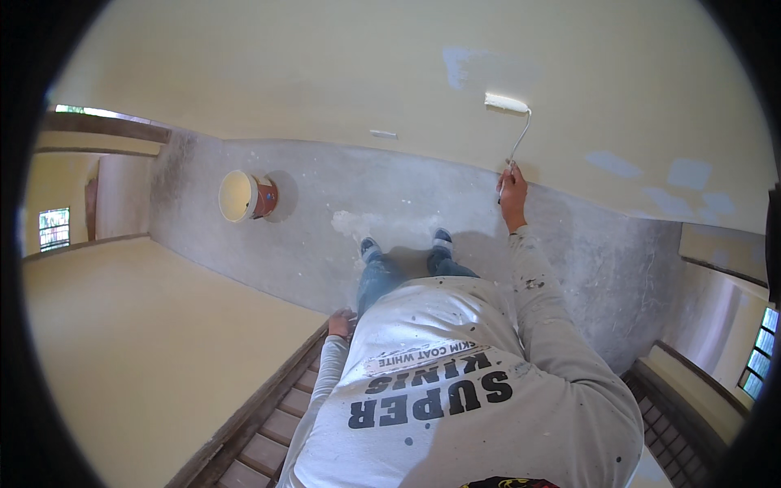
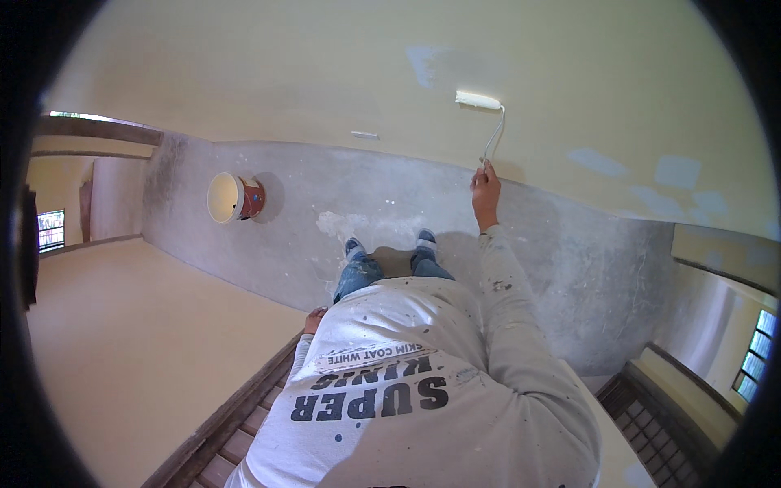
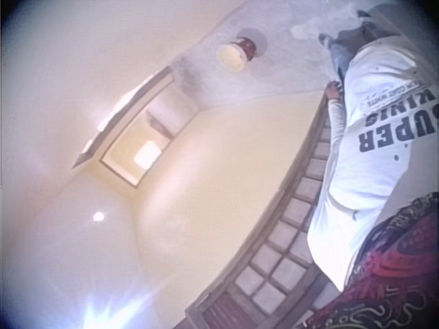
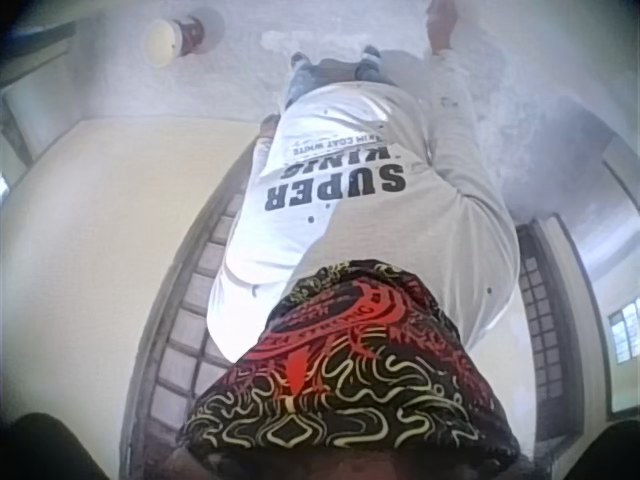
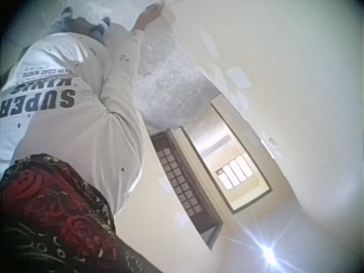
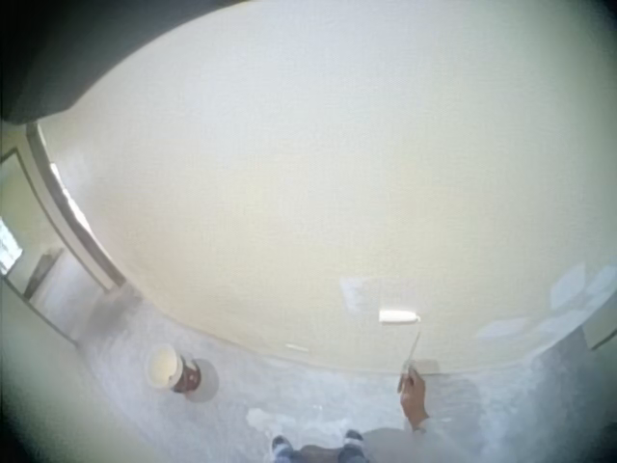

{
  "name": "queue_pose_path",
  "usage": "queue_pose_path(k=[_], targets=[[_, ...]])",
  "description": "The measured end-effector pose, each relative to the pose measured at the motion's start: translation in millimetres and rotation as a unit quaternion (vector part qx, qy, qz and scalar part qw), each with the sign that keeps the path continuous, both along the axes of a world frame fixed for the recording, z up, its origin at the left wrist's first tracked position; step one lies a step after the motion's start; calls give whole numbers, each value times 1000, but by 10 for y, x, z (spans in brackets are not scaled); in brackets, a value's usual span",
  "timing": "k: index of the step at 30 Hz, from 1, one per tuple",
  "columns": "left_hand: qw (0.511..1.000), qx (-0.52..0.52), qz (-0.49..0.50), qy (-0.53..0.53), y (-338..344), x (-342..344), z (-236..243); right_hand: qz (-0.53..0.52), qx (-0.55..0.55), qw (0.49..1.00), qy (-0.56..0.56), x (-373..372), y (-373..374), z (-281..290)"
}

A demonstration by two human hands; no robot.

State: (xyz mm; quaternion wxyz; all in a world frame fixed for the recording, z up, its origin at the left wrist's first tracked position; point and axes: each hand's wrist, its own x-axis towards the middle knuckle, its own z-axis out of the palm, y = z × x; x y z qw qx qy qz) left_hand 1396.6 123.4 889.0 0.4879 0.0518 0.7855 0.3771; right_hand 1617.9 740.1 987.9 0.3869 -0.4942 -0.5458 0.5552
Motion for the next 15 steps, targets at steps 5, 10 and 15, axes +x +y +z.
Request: queue_pose_path(k=[5,10,15], targets=[[998,-49,21,-24,199,63,178,-14,27,999,23,-25,-6,6],[999,0,-33,22,-189,102,-207,-5,92,996,-21,-429,21,911],[1000,-9,-7,13,33,191,-149,-9,79,997,-7,-448,41,936]])
